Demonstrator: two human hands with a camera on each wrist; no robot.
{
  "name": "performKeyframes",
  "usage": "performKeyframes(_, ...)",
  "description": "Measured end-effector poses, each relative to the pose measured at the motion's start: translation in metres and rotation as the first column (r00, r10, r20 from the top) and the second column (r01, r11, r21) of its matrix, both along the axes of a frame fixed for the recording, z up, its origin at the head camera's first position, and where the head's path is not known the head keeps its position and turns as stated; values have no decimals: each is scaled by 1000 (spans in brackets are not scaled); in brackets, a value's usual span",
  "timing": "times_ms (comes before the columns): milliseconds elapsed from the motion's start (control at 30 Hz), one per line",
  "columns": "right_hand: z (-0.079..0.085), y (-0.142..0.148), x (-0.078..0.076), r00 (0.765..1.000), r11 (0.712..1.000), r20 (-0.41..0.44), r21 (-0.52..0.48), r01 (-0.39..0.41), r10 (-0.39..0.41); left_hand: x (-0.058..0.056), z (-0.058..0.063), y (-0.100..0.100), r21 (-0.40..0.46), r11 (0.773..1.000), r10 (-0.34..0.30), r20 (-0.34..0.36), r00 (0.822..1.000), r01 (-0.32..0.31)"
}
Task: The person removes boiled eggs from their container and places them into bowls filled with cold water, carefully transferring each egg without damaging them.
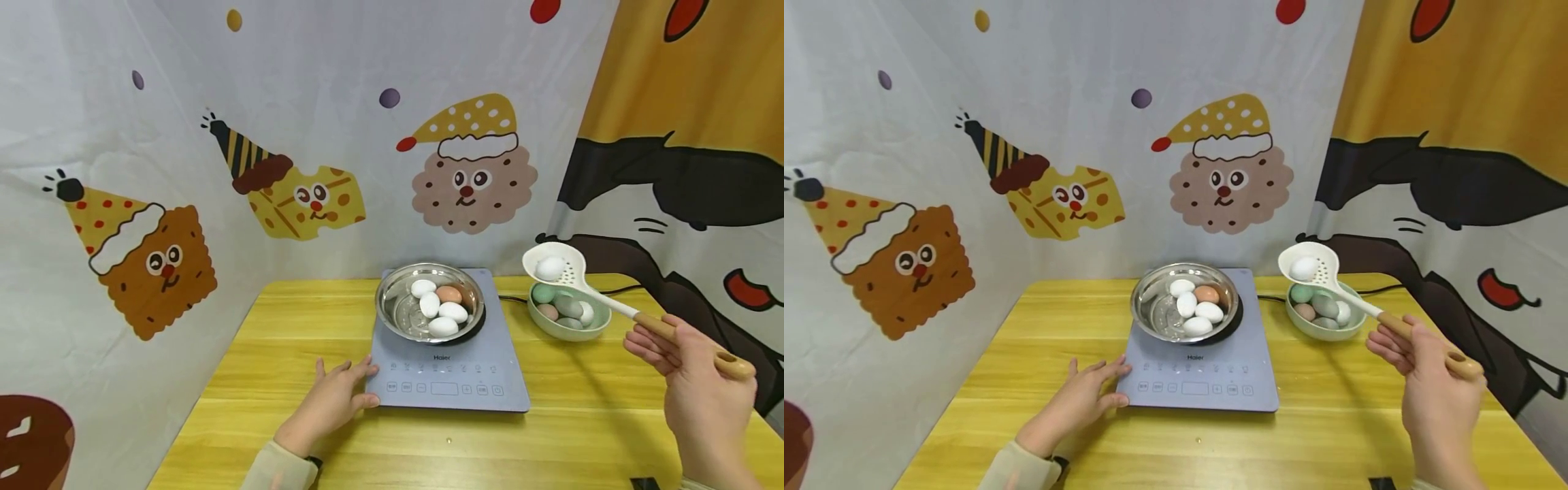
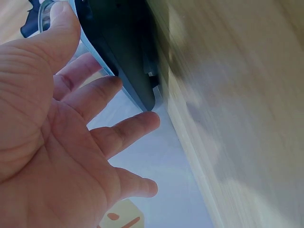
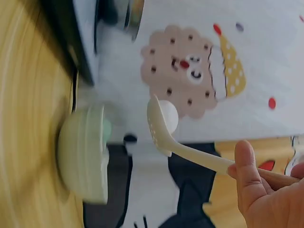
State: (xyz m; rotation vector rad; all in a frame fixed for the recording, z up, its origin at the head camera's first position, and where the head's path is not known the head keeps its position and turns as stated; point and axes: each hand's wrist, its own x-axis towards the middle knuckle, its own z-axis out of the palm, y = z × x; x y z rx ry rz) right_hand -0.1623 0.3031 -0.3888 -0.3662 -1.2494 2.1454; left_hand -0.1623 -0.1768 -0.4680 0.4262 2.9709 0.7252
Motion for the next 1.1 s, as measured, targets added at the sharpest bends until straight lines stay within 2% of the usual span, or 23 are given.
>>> performKeyframes(100,-4,12,3,996,996,22,-4,88,-88,1,0,0,2,1000,3,4,1000,-3)
performKeyframes(200,-9,21,5,991,991,20,-12,136,-136,1,0,0,7,1000,4,8,1000,-4)
performKeyframes(300,-16,26,8,983,985,59,32,170,-172,2,2,1,16,1000,2,14,1000,-2)
performKeyframes(400,-22,29,12,969,975,140,120,187,-203,3,3,1,20,1000,0,12,1000,0)
performKeyframes(500,-28,30,16,952,955,211,244,170,-223,3,3,1,19,1000,-1,6,1000,0)
performKeyframes(567,-32,29,18,930,917,264,371,147,-255,3,3,1,20,1000,-1,3,1000,1)
performKeyframes(667,-37,27,20,914,854,279,505,122,-296,3,1,1,26,1000,2,8,1000,-2)
performKeyframes(733,-39,25,20,907,820,279,561,114,-316,3,0,0,31,1000,4,13,1000,-5)
performKeyframes(800,-41,24,20,911,808,264,577,114,-317,3,-1,0,34,999,8,18,1000,-9)
performKeyframes(900,-44,22,21,910,770,247,629,112,-333,3,-1,1,37,999,11,19,1000,-12)
performKeyframes(1067,-49,19,23,917,630,113,758,168,-381,3,0,1,41,999,10,16,1000,-10)
performKeyframes(1100,-49,19,24,916,611,93,770,182,-391,4,0,1,43,999,9,15,1000,-10)
